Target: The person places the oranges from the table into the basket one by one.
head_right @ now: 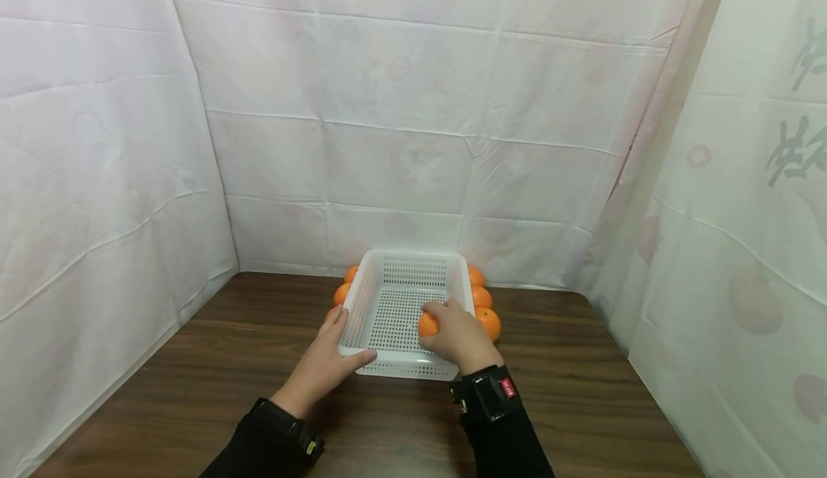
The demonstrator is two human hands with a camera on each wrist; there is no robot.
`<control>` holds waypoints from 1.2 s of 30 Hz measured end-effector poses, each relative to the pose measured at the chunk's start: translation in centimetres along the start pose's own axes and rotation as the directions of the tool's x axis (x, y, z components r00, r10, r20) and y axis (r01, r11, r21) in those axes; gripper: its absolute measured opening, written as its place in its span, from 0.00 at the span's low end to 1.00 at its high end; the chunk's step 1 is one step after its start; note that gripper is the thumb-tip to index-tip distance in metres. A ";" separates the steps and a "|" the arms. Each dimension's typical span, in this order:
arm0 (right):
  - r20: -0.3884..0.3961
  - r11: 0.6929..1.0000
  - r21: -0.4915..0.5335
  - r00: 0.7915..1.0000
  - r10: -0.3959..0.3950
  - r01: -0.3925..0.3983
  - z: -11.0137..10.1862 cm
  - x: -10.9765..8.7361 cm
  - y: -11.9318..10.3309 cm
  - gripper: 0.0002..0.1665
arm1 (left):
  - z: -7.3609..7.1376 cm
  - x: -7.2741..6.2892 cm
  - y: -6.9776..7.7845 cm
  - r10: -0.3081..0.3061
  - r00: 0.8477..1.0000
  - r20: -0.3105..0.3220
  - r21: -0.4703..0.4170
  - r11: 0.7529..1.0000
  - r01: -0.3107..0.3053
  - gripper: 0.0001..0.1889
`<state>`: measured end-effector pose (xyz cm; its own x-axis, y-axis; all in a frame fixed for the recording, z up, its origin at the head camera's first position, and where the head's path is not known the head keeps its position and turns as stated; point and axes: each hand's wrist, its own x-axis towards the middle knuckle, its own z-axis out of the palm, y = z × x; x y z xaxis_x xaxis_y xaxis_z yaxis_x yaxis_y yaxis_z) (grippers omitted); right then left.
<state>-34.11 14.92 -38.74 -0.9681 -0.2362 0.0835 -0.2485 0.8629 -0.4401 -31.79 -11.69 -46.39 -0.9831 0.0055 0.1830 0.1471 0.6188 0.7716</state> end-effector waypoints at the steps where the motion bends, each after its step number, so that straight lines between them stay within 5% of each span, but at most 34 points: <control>1: 0.002 1.000 -0.005 1.000 0.000 0.000 0.0 0.0 0.0 0.40 | 0.0 0.0 0.0 -0.001 1.000 0.000 -0.001 1.000 0.001 0.65; 36: 0.061 0.996 -0.079 0.997 -0.036 0.041 2.0 0.5 -0.3 0.29 | -0.1 -0.1 0.2 0.007 1.000 0.001 -0.008 1.000 -0.007 0.65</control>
<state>-34.46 13.70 -40.36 -0.9547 -0.2943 0.0446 -0.2898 0.8849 -0.3645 -31.66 -11.63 -46.16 -0.9821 0.0110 0.1879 0.1552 0.6125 0.7751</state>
